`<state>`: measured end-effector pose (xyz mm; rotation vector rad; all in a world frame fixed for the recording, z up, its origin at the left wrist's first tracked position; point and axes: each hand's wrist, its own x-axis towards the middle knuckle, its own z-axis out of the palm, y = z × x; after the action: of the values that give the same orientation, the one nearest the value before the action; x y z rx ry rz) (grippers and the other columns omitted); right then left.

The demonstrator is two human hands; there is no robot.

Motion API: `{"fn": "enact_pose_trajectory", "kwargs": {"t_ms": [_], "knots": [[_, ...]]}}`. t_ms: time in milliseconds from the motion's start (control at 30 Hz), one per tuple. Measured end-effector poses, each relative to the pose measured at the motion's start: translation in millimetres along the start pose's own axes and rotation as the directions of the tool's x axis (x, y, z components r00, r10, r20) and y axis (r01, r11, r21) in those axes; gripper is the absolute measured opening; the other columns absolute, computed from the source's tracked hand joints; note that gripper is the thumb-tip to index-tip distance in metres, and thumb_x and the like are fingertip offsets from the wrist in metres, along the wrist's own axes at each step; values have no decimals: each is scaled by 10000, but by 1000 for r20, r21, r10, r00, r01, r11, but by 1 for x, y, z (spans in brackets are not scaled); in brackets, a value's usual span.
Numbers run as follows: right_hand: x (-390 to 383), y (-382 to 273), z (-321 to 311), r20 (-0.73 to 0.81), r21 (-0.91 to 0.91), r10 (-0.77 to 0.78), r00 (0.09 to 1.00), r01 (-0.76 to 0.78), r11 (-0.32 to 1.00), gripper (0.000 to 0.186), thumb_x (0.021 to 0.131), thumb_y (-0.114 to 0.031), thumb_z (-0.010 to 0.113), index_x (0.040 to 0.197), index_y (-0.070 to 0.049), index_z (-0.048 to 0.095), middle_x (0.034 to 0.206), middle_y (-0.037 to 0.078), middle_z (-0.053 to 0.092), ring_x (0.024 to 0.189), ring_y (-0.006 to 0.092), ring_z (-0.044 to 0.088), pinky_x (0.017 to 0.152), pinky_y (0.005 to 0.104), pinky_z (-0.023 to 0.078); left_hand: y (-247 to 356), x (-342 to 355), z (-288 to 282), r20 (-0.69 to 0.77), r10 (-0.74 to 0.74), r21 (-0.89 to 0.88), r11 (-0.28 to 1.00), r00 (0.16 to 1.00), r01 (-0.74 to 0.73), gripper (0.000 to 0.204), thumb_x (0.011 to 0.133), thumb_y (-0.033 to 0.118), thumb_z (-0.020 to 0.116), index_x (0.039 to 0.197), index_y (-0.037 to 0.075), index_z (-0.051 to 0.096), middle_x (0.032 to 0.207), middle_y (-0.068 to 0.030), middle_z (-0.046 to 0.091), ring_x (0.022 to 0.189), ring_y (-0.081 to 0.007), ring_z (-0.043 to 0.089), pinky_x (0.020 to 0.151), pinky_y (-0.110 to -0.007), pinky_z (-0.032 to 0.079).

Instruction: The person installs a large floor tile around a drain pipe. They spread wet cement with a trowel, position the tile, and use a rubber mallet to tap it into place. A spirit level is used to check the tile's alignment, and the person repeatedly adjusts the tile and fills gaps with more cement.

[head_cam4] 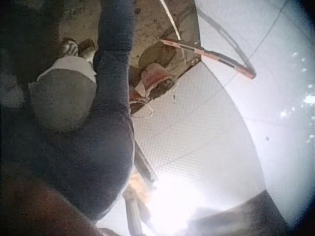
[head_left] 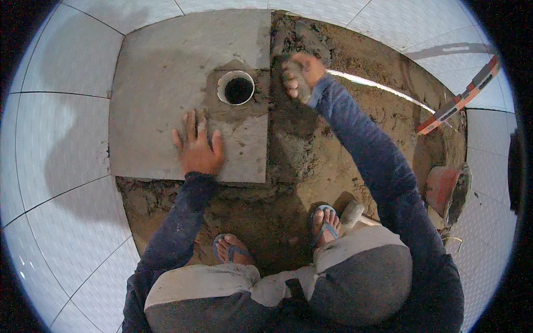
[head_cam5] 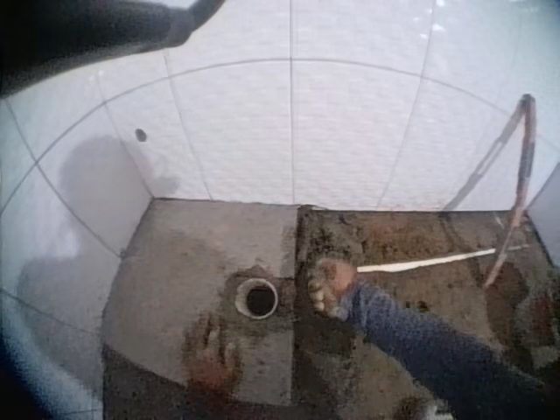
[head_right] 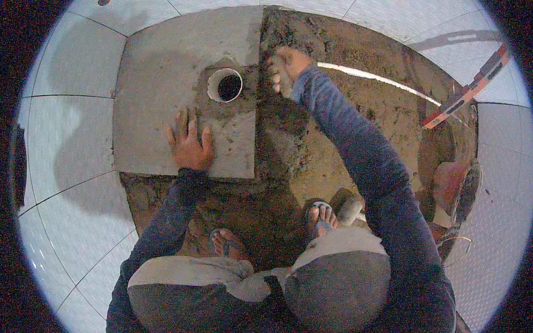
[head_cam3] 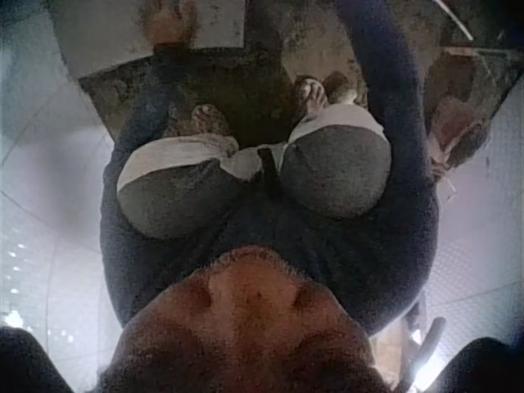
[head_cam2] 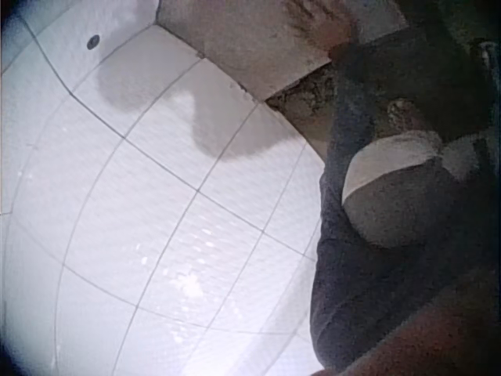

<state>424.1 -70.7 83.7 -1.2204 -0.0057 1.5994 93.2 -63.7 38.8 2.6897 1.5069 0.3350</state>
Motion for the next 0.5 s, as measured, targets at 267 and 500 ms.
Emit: {"fn": "enact_pose_trajectory", "kwargs": {"t_ms": [267, 500], "knots": [[-68, 59, -15, -177, -198, -153, 972, 117, 973, 352, 963, -424, 497, 1026, -92, 592, 724, 60, 553, 510, 239, 516, 438, 420, 426, -4, -1, 1, -27, 22, 13, 1000, 999, -22, 609, 962, 386, 511, 1491, 95, 440, 1564, -136, 391, 1478, -295, 311, 1198, -568, 137], [-64, 117, -7, -144, -361, -182, 973, 120, 925, 368, 976, -451, 509, 1056, -100, 586, 814, 82, 612, 556, 240, 563, 476, 444, 488, -5, -3, 6, -24, 18, 6, 1000, 1000, -18, 602, 964, 387, 508, 1489, 97, 444, 1557, -135, 400, 1479, -301, 307, 1196, -570, 140]]}}
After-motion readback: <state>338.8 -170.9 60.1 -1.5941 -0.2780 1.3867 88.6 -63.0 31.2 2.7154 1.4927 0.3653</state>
